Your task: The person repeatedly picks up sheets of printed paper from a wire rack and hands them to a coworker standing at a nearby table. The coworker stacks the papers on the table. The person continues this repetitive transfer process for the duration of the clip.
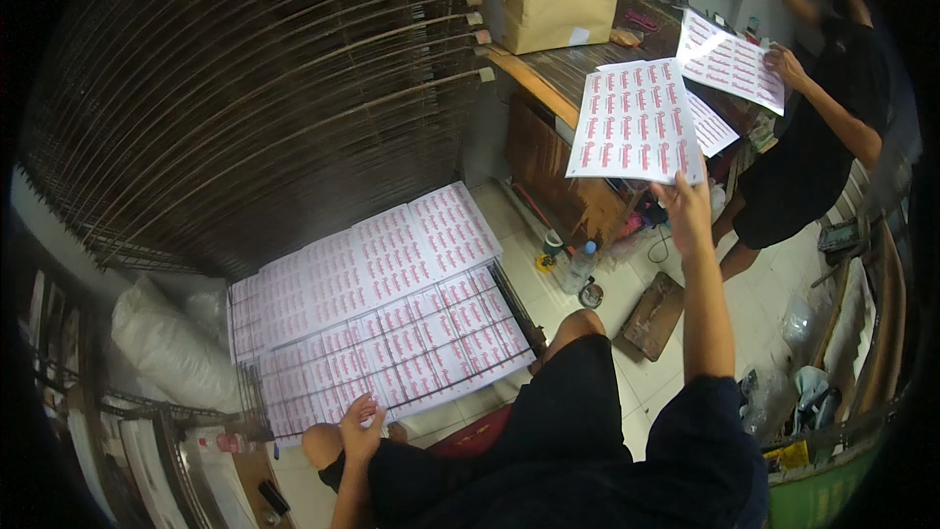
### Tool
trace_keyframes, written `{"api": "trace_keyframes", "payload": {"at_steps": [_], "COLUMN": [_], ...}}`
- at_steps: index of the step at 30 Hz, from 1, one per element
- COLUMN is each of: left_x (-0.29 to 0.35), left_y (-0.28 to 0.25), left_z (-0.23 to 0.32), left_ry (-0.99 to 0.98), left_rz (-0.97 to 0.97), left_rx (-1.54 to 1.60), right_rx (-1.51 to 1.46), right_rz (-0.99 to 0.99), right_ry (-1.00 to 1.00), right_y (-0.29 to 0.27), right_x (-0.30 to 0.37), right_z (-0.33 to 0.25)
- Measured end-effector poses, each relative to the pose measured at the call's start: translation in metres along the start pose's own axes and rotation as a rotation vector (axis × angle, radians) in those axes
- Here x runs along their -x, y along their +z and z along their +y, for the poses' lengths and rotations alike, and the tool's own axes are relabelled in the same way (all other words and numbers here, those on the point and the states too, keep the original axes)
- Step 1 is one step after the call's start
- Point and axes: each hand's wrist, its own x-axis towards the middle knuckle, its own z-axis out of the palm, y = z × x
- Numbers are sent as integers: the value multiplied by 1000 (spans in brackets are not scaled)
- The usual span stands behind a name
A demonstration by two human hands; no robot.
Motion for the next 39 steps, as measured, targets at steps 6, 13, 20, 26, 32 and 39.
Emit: {"api": "trace_keyframes", "payload": {"at_steps": [6,13,20,26,32,39], "left_x": [-12,-17,-17,-8,-5,-47], "left_y": [79,116,126,138,112,-24], "left_z": [125,237,254,250,188,17], "left_ry": [121,166,143,-87,-289,-173], "left_rz": [-259,-270,-73,263,773,1138], "left_rx": [397,1056,1080,916,774,790], "right_rx": [-201,-202,241,978,1086,1267], "right_rz": [71,-106,-404,-1051,-648,-555], "right_ry": [-19,-6,-253,-339,195,114], "right_y": [80,136,106,-17,-220,-178], "right_x": [126,226,225,134,83,119], "right_z": [53,65,97,41,92,102]}}
